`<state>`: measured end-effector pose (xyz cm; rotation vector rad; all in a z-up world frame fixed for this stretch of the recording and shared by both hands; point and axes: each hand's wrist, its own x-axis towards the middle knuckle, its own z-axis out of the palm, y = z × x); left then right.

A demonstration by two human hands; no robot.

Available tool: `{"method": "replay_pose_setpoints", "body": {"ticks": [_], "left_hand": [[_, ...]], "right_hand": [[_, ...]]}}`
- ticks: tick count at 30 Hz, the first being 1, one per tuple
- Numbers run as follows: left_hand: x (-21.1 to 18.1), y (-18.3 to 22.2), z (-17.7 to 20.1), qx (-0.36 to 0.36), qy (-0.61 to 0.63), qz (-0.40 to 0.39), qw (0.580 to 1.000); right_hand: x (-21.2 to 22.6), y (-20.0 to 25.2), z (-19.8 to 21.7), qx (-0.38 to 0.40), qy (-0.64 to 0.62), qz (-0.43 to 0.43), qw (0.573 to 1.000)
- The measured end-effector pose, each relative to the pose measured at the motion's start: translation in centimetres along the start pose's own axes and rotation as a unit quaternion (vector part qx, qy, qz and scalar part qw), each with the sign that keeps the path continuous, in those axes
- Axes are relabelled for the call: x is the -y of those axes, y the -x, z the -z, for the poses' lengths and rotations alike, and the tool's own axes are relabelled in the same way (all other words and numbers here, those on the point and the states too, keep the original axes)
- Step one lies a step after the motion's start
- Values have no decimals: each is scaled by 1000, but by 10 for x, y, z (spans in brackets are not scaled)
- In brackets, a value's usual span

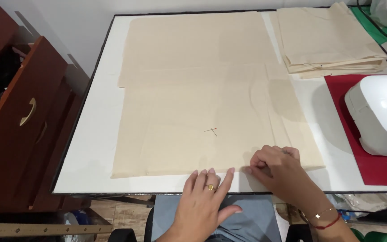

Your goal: Pinning layers of fabric together along the edges to prepare for sewing

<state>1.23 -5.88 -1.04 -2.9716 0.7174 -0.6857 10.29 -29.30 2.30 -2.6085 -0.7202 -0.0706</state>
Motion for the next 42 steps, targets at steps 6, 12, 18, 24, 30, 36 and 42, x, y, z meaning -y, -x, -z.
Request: {"method": "replay_pose_setpoints", "body": {"ticks": [6, 12, 18, 24, 30, 36, 42], "left_hand": [[-8, -5, 0, 24, 4, -13, 1000], [-13, -13, 4, 8, 51, -10, 999], [-27, -22, 0, 24, -5, 11, 1000], [-31, -24, -2, 32, -4, 30, 999], [-28, -19, -9, 4, 45, 32, 998], [-29, -18, -15, 2, 87, 42, 995], [-27, -19, -8, 18, 90, 42, 995]], "right_hand": [[-3, 1, 9, 33, -8, -24, 999], [-8, 0, 12, 37, 18, -13, 999], [-17, -10, 16, 42, 34, 33, 998], [11, -86, 40, 66, -53, 43, 995], [44, -143, 22, 169, -48, -24, 984], [42, -149, 14, 186, 5, -4, 983], [65, -110, 52, 98, -43, -37, 994]]}}
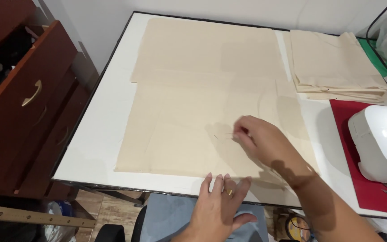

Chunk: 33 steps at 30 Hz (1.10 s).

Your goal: Pinning layers of fabric together along the edges to prepare for sewing

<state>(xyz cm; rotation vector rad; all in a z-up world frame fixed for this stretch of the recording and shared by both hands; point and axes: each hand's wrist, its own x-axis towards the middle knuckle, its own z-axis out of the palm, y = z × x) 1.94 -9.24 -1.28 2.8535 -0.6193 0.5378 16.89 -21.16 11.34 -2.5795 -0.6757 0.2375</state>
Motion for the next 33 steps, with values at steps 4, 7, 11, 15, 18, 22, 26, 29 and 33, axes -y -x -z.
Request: {"method": "replay_pose_setpoints", "body": {"ticks": [4, 7, 11, 15, 18, 22, 26, 29, 33], "left_hand": [[1, -1, -4, 11, 8, -1, 1000], [-1, 2, -5, 19, 43, 3, 999], [-1, 3, -7, -5, 2, 3, 1000], [0, 3, -8, 19, 9, 8, 1000], [13, 2, 18, -37, 88, -1, 995], [27, 2, 28, 132, 101, 1, 986], [33, 11, 24, -33, 117, -50, 991], [34, 11, 25, -31, 136, -46, 989], [35, 9, 27, -30, 145, -39, 988]], "right_hand": [[-44, 51, -25, -119, 26, 96, 988], [-66, 89, -53, -150, 37, 153, 976], [-49, 111, -72, -165, -42, -18, 985], [-43, 115, -82, -212, 32, -14, 977], [-44, 115, -86, -225, 50, 25, 973], [-43, 114, -82, -232, 143, 101, 957], [-44, 111, -83, -248, 165, 128, 946], [-47, 112, -86, -249, 172, 133, 944], [-50, 112, -88, -252, 187, 142, 939]]}}
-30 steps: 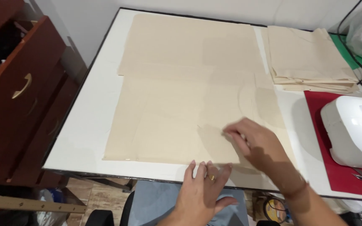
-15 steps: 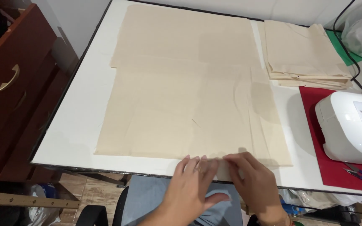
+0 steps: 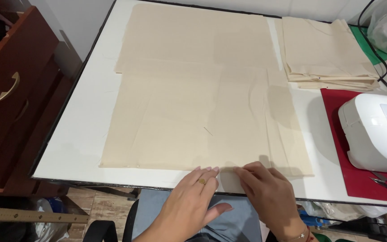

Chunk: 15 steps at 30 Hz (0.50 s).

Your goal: Pinning layers of fabric together along the edges to prepare for sewing

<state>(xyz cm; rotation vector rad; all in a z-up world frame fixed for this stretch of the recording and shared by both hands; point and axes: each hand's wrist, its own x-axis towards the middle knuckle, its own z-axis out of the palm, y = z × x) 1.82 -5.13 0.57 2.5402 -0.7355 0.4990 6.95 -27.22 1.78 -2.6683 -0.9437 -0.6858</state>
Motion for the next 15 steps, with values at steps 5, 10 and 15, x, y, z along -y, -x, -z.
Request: {"method": "replay_pose_setpoints", "body": {"ticks": [5, 10, 15], "left_hand": [[0, -1, 0, -6, 20, 2, 1000], [1, 1, 0, 8, 2, -3, 1000], [1, 1, 5, -26, 17, -3, 1000]], "right_hand": [[2, -4, 5, 19, 1, 7, 1000], [3, -5, 5, 34, 56, 57, 996], [10, -12, 8, -11, 76, 89, 993]]}}
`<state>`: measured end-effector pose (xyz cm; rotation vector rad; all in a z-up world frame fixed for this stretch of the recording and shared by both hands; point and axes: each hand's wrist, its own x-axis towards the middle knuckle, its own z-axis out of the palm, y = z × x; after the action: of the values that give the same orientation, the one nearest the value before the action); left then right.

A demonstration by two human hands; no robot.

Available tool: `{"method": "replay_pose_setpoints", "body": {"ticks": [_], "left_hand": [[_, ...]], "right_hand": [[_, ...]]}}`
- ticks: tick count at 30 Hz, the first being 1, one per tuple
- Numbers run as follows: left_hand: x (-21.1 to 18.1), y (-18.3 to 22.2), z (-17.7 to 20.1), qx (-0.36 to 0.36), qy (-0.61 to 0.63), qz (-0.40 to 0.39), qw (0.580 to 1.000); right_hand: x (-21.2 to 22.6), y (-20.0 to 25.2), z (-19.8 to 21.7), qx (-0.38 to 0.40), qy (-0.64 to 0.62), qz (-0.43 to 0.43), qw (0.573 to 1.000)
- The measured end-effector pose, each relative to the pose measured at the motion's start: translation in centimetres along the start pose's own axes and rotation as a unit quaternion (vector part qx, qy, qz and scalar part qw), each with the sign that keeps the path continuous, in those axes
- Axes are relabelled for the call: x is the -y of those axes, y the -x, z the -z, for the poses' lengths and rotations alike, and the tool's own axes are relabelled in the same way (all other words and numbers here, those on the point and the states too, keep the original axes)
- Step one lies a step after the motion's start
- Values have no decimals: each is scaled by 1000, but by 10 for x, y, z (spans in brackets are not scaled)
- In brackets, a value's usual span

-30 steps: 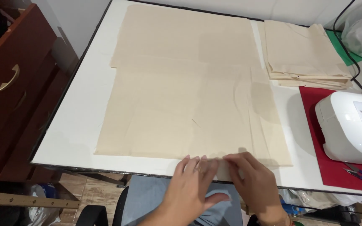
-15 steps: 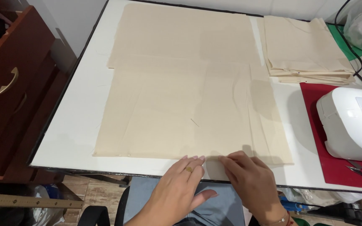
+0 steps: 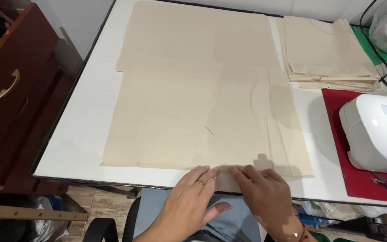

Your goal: Pinning layers of fabric together along the edges to prepare for sewing

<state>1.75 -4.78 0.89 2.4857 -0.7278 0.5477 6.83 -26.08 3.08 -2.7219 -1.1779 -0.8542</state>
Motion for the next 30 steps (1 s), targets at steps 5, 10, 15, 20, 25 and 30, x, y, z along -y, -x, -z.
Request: {"method": "replay_pose_setpoints", "body": {"ticks": [5, 10, 15, 20, 25, 30], "left_hand": [[-1, 0, 2, -4, -7, 1, 1000], [-1, 0, 1, -28, -12, -5, 1000], [-5, -4, 8, -29, 55, 17, 998], [-4, -3, 2, -11, 32, 12, 999], [-5, -3, 0, 4, 12, 9, 1000], [0, 3, 4, 2, 51, 17, 999]], "right_hand": [[5, -8, 1, -23, 3, -23, 999], [7, -1, -8, -43, -32, -87, 995], [9, -3, -7, -47, -97, -140, 984], [6, -4, -11, -51, -113, -133, 983], [5, -2, -14, -44, -130, -139, 981], [1, 4, -12, 3, -166, -180, 970]]}}
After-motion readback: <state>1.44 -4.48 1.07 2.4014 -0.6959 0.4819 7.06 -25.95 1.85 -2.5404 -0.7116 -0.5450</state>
